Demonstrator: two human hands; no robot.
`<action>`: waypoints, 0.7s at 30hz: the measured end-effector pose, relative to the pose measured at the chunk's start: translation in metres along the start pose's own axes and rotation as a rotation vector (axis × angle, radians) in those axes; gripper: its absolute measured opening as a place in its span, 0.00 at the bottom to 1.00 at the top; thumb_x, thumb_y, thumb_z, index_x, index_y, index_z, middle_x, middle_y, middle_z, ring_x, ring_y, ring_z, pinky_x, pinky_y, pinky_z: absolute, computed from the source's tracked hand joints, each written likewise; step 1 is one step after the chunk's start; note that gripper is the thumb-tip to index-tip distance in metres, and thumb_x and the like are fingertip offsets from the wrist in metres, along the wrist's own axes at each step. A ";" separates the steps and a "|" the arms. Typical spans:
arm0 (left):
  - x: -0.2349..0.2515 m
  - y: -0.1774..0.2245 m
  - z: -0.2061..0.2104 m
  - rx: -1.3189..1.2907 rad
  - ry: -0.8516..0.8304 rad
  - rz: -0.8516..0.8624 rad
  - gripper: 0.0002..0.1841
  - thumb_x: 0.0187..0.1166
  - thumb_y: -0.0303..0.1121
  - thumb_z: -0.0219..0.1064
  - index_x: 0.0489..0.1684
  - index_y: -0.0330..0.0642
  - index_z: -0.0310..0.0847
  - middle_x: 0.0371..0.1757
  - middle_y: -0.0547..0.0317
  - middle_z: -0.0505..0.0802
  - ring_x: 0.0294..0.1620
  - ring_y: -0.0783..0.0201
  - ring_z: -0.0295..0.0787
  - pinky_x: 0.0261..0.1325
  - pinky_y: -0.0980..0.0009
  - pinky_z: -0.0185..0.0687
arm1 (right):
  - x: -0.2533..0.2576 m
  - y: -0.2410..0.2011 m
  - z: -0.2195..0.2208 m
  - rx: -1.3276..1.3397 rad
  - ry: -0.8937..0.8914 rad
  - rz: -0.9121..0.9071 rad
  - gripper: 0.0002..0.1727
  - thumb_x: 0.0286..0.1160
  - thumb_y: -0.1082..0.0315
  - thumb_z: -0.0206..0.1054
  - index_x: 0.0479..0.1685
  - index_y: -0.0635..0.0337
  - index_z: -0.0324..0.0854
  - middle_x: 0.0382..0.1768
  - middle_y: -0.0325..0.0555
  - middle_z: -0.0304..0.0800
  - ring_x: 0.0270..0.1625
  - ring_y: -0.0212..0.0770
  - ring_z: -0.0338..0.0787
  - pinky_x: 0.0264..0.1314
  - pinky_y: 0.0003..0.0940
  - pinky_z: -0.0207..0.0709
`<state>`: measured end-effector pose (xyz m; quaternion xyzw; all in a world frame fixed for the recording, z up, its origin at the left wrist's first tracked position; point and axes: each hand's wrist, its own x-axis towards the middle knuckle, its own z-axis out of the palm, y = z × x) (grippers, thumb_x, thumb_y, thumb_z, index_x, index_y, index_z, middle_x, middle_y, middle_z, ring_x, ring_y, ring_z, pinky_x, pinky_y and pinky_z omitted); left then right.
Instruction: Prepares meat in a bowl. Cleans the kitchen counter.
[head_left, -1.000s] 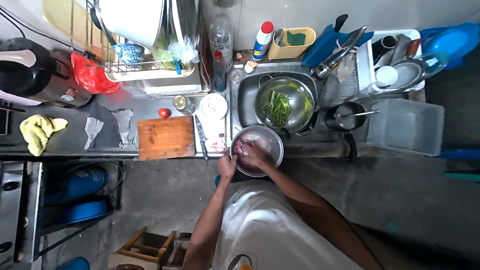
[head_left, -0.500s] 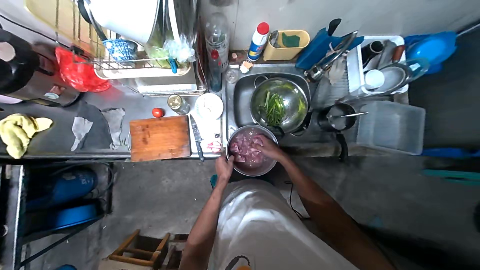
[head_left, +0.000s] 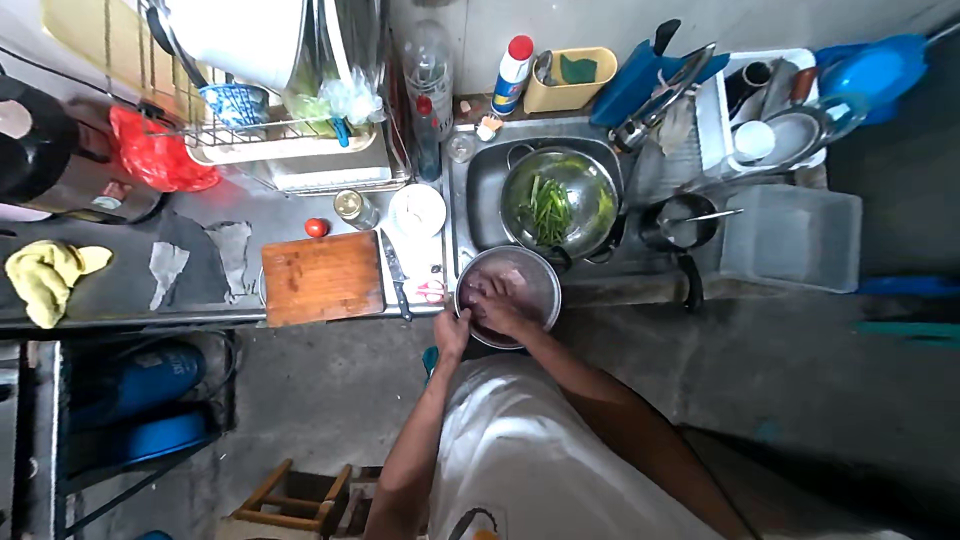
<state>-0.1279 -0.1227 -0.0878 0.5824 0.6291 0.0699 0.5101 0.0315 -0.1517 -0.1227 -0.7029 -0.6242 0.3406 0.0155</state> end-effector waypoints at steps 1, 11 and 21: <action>0.001 0.002 -0.001 0.008 0.000 0.004 0.14 0.81 0.41 0.64 0.46 0.40 0.92 0.40 0.52 0.96 0.46 0.57 0.96 0.57 0.50 0.89 | -0.001 -0.003 0.002 -0.062 -0.022 -0.037 0.29 0.72 0.55 0.73 0.77 0.34 0.79 0.87 0.54 0.65 0.91 0.66 0.55 0.88 0.73 0.50; 0.006 0.003 -0.004 0.018 -0.005 0.004 0.14 0.82 0.41 0.64 0.43 0.40 0.91 0.38 0.51 0.96 0.44 0.56 0.96 0.55 0.49 0.89 | -0.042 0.019 -0.063 0.024 -0.115 -0.173 0.13 0.72 0.75 0.68 0.49 0.53 0.94 0.67 0.46 0.90 0.79 0.51 0.80 0.87 0.58 0.64; 0.015 -0.008 -0.004 -0.040 -0.016 0.029 0.14 0.83 0.38 0.64 0.50 0.38 0.91 0.43 0.50 0.96 0.46 0.57 0.95 0.57 0.50 0.89 | -0.068 0.069 -0.047 0.849 0.755 0.409 0.44 0.69 0.56 0.78 0.86 0.58 0.61 0.74 0.58 0.79 0.69 0.49 0.85 0.68 0.46 0.83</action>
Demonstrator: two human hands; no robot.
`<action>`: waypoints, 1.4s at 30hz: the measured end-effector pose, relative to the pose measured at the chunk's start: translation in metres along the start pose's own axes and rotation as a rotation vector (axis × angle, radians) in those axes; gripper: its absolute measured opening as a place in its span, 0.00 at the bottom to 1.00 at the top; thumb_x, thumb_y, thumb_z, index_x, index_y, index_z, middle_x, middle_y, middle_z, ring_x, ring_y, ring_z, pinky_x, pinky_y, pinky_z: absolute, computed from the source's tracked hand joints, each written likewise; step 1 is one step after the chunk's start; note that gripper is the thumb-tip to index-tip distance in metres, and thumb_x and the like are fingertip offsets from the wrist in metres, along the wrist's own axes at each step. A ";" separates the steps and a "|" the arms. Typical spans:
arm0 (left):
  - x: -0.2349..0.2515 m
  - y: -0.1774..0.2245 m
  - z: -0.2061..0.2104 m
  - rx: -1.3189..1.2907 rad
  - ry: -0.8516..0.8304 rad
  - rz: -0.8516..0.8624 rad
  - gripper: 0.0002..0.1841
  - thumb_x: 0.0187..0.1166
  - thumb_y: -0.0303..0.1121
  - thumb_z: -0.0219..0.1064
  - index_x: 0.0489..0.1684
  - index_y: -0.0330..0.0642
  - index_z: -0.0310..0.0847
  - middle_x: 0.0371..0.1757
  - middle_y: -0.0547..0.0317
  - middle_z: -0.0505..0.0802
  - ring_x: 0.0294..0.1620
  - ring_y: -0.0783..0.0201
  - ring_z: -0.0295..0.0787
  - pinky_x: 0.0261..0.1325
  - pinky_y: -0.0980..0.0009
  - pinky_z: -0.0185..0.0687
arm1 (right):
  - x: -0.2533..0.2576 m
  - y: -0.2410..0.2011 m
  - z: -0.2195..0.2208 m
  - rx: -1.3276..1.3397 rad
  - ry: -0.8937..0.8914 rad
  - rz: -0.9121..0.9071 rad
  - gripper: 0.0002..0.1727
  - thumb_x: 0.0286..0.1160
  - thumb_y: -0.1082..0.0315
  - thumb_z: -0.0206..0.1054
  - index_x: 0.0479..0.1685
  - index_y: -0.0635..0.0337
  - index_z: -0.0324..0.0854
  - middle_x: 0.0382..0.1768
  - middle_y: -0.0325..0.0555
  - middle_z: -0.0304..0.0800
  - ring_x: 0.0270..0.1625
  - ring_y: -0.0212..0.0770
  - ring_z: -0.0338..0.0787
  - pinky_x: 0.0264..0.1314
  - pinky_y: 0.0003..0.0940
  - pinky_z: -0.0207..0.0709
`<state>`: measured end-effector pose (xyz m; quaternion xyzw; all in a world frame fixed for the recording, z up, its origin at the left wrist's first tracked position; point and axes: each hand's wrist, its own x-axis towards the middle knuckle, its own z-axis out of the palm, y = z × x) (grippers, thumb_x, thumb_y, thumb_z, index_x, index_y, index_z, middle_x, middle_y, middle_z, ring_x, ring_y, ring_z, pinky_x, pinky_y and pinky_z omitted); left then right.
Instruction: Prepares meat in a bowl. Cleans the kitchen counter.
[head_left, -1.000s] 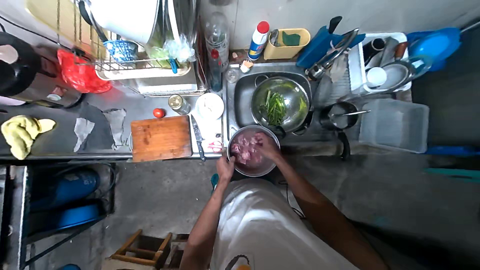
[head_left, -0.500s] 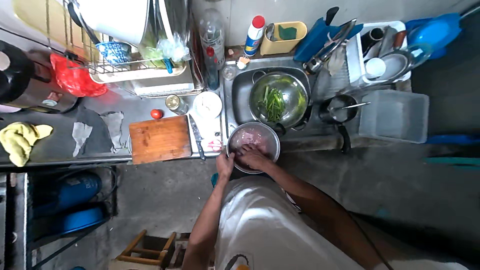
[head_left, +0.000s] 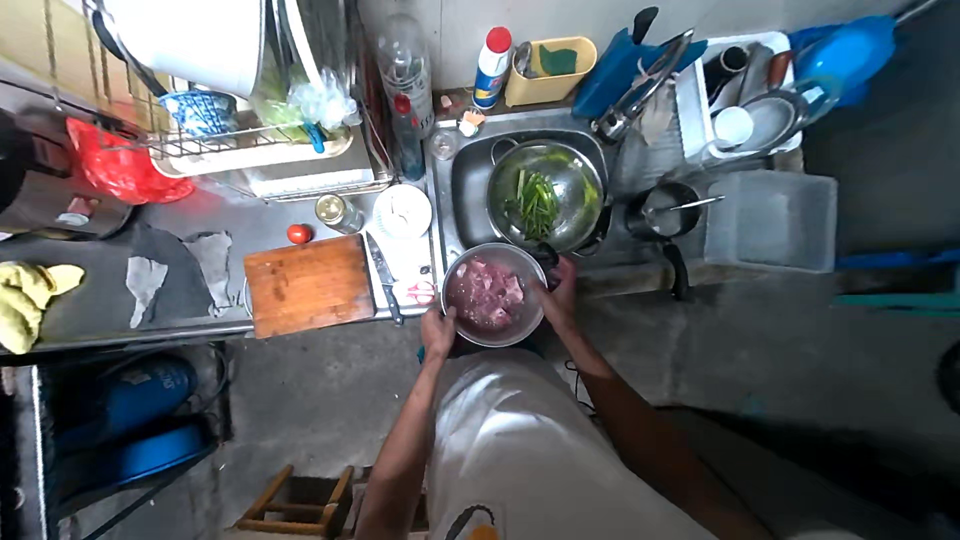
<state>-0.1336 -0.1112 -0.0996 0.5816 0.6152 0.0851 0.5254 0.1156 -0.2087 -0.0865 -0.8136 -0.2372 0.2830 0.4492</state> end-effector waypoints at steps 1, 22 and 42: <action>0.000 0.000 -0.001 0.009 -0.008 0.008 0.14 0.83 0.38 0.64 0.51 0.38 0.90 0.44 0.49 0.96 0.47 0.56 0.95 0.58 0.50 0.89 | 0.003 0.006 0.001 0.114 -0.068 0.049 0.41 0.70 0.59 0.79 0.85 0.56 0.66 0.70 0.54 0.83 0.67 0.45 0.87 0.68 0.45 0.84; -0.015 0.031 0.004 0.099 -0.011 0.008 0.19 0.88 0.44 0.57 0.46 0.39 0.90 0.35 0.51 0.95 0.39 0.57 0.94 0.51 0.51 0.89 | 0.044 -0.032 -0.012 0.579 -0.299 0.299 0.32 0.83 0.71 0.64 0.86 0.40 0.68 0.72 0.42 0.85 0.65 0.42 0.89 0.65 0.45 0.86; 0.086 0.095 0.069 0.624 -0.258 0.859 0.38 0.90 0.55 0.49 0.96 0.45 0.50 0.98 0.50 0.45 0.99 0.54 0.32 0.98 0.52 0.32 | 0.106 -0.109 -0.036 0.188 -0.226 0.249 0.34 0.78 0.73 0.69 0.86 0.45 0.67 0.72 0.49 0.83 0.62 0.45 0.89 0.61 0.47 0.86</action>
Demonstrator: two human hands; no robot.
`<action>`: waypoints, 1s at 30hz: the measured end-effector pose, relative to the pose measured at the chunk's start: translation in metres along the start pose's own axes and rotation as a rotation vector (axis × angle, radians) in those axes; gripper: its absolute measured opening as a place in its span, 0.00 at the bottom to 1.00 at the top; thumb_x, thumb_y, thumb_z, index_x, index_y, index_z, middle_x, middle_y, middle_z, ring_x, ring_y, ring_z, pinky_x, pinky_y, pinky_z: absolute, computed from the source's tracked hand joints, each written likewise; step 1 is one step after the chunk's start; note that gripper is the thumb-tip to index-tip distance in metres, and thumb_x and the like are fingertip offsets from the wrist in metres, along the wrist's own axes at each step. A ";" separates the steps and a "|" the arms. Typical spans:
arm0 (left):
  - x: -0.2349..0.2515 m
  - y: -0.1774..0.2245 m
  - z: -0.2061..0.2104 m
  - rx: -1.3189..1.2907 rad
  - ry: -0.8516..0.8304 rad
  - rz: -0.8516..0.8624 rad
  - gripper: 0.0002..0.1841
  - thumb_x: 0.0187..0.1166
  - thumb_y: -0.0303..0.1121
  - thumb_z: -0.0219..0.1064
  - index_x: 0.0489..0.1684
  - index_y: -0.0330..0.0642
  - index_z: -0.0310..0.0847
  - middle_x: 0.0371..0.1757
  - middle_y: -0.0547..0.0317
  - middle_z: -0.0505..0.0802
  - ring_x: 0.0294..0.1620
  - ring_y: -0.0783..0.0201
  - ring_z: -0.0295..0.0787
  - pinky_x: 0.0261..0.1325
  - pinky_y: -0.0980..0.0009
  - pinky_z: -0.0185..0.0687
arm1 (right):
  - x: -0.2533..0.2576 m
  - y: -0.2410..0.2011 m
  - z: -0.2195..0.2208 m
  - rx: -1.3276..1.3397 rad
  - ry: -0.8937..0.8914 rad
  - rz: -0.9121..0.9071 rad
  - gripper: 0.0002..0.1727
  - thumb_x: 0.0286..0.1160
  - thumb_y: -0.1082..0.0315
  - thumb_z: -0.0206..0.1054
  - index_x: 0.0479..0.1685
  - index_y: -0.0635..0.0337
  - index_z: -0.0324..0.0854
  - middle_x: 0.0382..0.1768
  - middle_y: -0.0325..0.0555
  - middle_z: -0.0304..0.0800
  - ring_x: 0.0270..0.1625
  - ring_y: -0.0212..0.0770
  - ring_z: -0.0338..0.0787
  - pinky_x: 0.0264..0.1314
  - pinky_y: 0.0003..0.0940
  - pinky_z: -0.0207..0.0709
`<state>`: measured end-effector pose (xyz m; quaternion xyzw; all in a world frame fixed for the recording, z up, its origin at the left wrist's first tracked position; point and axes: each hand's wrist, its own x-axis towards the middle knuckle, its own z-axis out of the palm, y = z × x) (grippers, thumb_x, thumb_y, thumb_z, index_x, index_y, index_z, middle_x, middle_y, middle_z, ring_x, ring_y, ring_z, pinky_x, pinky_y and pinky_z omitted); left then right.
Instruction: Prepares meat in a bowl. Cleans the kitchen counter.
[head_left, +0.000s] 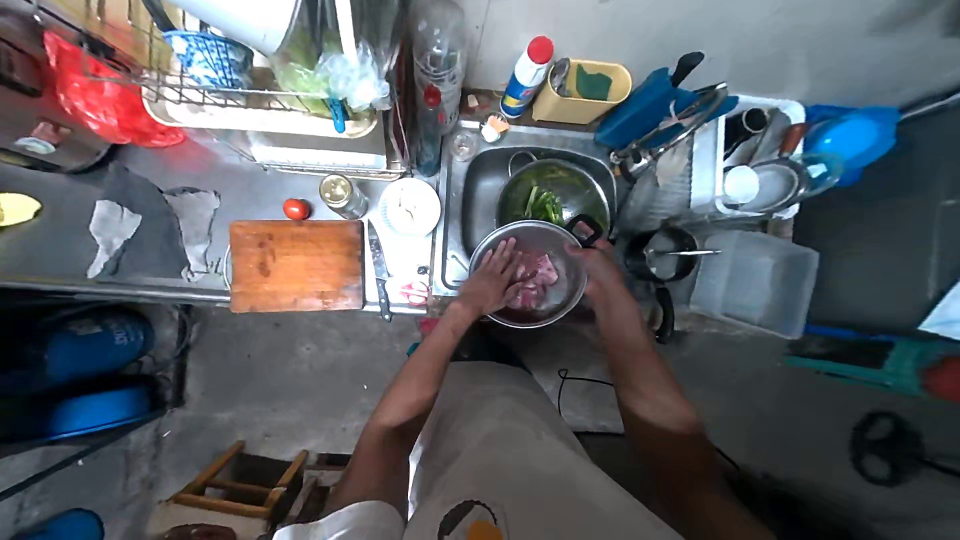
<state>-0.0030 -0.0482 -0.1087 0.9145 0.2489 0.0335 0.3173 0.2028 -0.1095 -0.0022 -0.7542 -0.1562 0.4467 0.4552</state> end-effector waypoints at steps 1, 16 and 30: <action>0.005 -0.003 0.004 0.002 0.001 -0.003 0.38 0.90 0.56 0.48 0.97 0.45 0.48 0.98 0.50 0.44 0.99 0.54 0.32 0.98 0.52 0.32 | 0.003 -0.005 0.001 -0.021 0.007 0.008 0.35 0.77 0.73 0.69 0.86 0.45 0.67 0.72 0.49 0.84 0.62 0.45 0.89 0.61 0.47 0.86; 0.042 -0.023 0.012 -0.131 -0.031 -0.039 0.39 0.92 0.57 0.43 0.97 0.43 0.45 0.98 0.48 0.47 0.98 0.53 0.35 0.98 0.53 0.31 | 0.038 -0.045 0.028 -0.207 0.121 -0.004 0.34 0.69 0.80 0.73 0.79 0.53 0.75 0.70 0.50 0.84 0.63 0.44 0.88 0.63 0.46 0.85; 0.058 -0.024 0.017 -0.177 -0.051 -0.015 0.38 0.92 0.58 0.44 0.97 0.46 0.44 0.98 0.52 0.49 0.98 0.53 0.39 0.97 0.49 0.32 | 0.042 -0.067 0.040 -0.358 0.178 -0.019 0.33 0.65 0.80 0.74 0.76 0.58 0.78 0.68 0.52 0.85 0.61 0.44 0.88 0.62 0.47 0.84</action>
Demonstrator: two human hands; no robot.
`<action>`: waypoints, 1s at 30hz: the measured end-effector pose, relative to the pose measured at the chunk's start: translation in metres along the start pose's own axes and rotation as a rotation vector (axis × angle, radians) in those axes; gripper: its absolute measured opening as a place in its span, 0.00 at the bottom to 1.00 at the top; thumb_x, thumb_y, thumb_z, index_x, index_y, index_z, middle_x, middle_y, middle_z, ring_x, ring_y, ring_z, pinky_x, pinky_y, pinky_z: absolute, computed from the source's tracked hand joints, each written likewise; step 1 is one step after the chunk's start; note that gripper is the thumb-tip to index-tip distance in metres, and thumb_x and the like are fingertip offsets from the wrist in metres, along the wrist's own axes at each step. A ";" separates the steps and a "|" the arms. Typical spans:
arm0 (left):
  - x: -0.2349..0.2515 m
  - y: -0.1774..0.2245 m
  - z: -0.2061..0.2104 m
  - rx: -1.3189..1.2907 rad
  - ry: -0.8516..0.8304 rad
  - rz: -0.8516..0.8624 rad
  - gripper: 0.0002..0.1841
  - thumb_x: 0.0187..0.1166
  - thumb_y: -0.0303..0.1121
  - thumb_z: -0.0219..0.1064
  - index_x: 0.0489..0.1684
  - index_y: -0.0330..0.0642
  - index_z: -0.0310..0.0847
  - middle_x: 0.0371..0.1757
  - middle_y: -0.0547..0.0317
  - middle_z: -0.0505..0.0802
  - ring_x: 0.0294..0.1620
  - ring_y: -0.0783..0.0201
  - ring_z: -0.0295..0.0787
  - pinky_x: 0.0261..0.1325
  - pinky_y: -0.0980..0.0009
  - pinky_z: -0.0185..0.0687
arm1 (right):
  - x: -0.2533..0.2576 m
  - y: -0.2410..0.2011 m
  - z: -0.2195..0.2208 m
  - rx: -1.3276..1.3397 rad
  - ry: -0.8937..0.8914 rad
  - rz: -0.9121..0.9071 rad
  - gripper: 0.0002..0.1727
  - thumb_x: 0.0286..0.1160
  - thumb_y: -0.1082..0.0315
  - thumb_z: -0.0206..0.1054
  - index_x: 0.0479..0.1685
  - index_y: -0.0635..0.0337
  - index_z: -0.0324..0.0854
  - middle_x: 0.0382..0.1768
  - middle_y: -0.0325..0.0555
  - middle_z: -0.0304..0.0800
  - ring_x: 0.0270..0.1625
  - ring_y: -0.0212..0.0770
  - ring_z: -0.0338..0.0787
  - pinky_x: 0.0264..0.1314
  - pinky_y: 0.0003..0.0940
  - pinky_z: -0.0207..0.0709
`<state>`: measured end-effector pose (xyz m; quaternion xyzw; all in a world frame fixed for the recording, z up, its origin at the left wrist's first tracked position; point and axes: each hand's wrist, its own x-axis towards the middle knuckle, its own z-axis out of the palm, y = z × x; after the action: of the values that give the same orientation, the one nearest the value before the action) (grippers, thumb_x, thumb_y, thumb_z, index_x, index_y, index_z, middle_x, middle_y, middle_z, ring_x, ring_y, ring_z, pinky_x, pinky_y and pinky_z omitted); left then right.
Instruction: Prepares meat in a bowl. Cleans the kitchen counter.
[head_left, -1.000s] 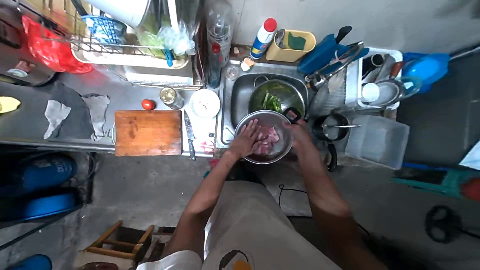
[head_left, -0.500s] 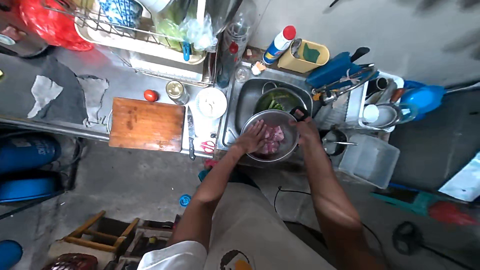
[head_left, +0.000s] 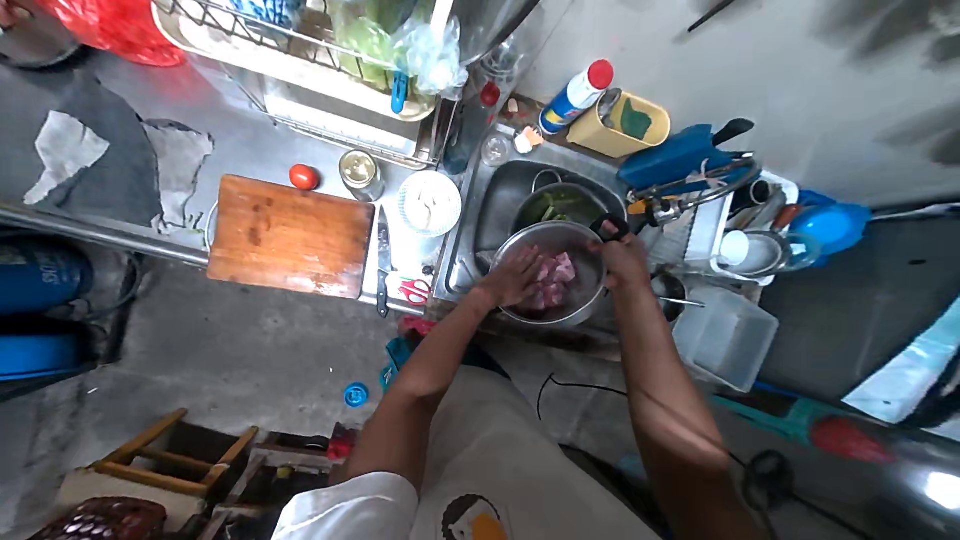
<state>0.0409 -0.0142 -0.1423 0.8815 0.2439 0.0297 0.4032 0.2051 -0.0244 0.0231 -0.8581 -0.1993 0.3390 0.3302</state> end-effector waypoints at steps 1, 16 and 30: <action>0.001 0.001 0.001 -0.006 -0.005 0.002 0.38 0.92 0.57 0.44 0.98 0.47 0.43 0.98 0.52 0.49 0.98 0.53 0.39 0.97 0.49 0.32 | 0.000 -0.001 0.000 -0.024 0.006 -0.009 0.31 0.64 0.79 0.74 0.74 0.58 0.79 0.65 0.53 0.87 0.59 0.45 0.88 0.60 0.47 0.84; 0.010 0.008 0.005 -0.088 -0.099 -0.013 0.39 0.92 0.57 0.45 0.98 0.47 0.39 0.98 0.56 0.50 0.96 0.54 0.49 0.94 0.48 0.48 | 0.006 -0.008 -0.005 -0.343 0.066 -0.141 0.25 0.59 0.70 0.80 0.61 0.57 0.88 0.55 0.61 0.91 0.58 0.60 0.88 0.57 0.69 0.78; 0.006 0.006 0.003 -0.192 0.185 0.076 0.28 0.90 0.43 0.57 0.87 0.41 0.69 0.90 0.51 0.71 0.93 0.56 0.59 0.95 0.57 0.50 | 0.016 -0.010 -0.011 -0.483 0.126 -0.107 0.20 0.55 0.64 0.82 0.51 0.56 0.92 0.49 0.58 0.93 0.57 0.59 0.89 0.57 0.69 0.76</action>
<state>0.0494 -0.0171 -0.1406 0.8410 0.2426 0.1492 0.4599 0.2230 -0.0132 0.0285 -0.9198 -0.2985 0.2096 0.1450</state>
